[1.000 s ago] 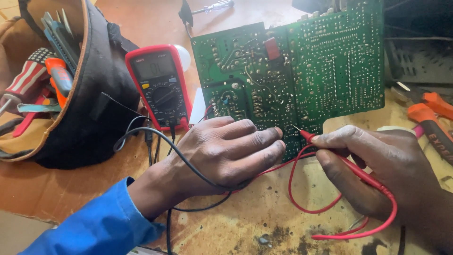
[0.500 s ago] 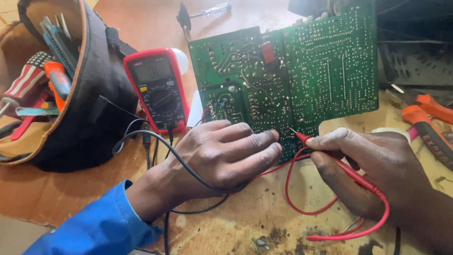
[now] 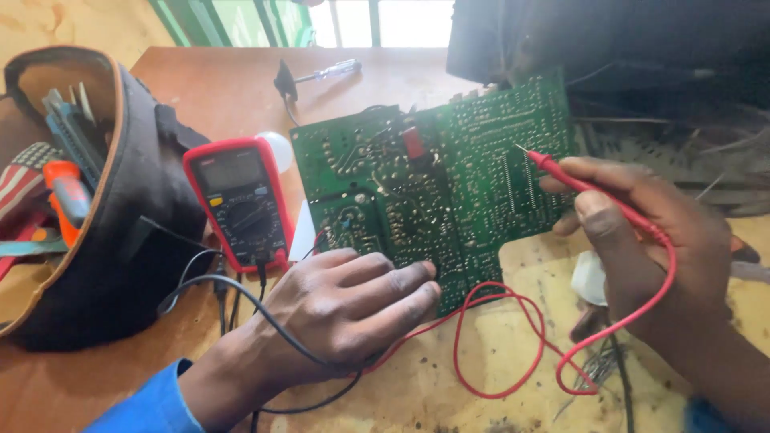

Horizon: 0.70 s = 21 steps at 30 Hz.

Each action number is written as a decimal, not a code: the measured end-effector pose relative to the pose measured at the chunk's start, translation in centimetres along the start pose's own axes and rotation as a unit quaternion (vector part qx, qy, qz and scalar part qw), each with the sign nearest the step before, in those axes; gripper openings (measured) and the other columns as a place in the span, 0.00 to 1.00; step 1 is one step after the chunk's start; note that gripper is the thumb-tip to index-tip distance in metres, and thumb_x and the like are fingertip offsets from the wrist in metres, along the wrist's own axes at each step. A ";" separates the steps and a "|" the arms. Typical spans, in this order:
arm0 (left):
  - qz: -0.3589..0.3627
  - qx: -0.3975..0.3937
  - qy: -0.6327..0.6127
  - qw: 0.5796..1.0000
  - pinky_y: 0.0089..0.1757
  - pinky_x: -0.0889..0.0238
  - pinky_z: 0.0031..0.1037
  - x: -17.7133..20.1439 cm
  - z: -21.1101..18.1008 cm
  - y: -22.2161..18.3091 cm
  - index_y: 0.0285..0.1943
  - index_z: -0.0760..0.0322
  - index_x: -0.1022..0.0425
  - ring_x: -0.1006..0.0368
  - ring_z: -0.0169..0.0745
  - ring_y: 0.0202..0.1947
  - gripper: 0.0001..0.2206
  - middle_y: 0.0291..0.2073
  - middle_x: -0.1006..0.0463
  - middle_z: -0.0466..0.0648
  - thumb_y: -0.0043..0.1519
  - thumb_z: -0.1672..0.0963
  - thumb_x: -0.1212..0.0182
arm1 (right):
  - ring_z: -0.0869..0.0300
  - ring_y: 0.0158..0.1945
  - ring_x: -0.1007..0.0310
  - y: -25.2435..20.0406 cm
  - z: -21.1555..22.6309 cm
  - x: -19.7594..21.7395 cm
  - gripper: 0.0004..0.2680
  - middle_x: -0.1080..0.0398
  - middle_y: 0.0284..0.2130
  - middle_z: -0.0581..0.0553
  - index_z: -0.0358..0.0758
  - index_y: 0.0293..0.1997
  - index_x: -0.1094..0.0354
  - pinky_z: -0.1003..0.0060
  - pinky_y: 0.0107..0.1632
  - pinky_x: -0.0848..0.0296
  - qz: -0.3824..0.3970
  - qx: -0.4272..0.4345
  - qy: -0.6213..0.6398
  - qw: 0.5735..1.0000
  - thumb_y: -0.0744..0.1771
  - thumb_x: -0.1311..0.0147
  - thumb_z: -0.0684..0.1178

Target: Testing electrical components on a circuit board using a digital multimeter and probes.

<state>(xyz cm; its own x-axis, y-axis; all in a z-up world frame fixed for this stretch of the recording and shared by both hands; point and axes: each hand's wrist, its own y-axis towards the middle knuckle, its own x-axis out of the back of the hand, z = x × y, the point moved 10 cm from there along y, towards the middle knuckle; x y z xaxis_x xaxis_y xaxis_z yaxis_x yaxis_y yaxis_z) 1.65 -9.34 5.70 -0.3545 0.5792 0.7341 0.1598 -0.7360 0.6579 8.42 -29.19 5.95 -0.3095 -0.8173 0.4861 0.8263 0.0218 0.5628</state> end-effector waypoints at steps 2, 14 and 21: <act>-0.002 -0.005 -0.001 1.000 0.28 0.38 0.29 0.0 0.0 0.1 0.48 0.69 0.23 0.27 0.42 0.30 0.07 0.47 0.17 0.54 0.71 0.60 0.47 | 0.59 0.38 0.22 0.5 -0.7 0.3 0.13 0.22 0.48 0.39 0.30 0.59 0.30 0.67 0.44 0.27 -0.004 -0.016 -0.002 1.000 0.71 0.55 0.46; 0.004 0.008 -0.017 1.000 0.31 0.34 0.30 -0.3 0.2 -0.1 0.49 0.70 0.23 0.24 0.44 0.32 0.09 0.48 0.17 0.56 0.70 0.59 0.49 | 0.63 0.31 0.22 0.9 -2.0 -0.3 0.15 0.22 0.50 0.45 0.36 0.63 0.31 0.68 0.43 0.26 0.026 -0.006 -0.013 1.000 0.70 0.56 0.48; 0.013 0.010 -0.018 1.000 0.31 0.33 0.31 -0.4 0.2 -0.2 0.50 0.69 0.24 0.23 0.44 0.33 0.08 0.50 0.17 0.56 0.70 0.59 0.48 | 0.61 0.44 0.21 0.8 -1.3 -0.2 0.14 0.21 0.49 0.43 0.34 0.62 0.31 0.64 0.51 0.26 0.023 0.054 -0.056 0.997 0.70 0.55 0.46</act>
<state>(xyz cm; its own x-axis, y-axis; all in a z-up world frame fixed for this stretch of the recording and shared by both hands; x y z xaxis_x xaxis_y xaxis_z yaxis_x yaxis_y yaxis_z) 1.96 -9.37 5.35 -0.3159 0.5721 0.7569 0.1865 -0.7447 0.6408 9.78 -29.72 5.43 -0.3280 -0.7443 0.5818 0.7879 0.1243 0.6031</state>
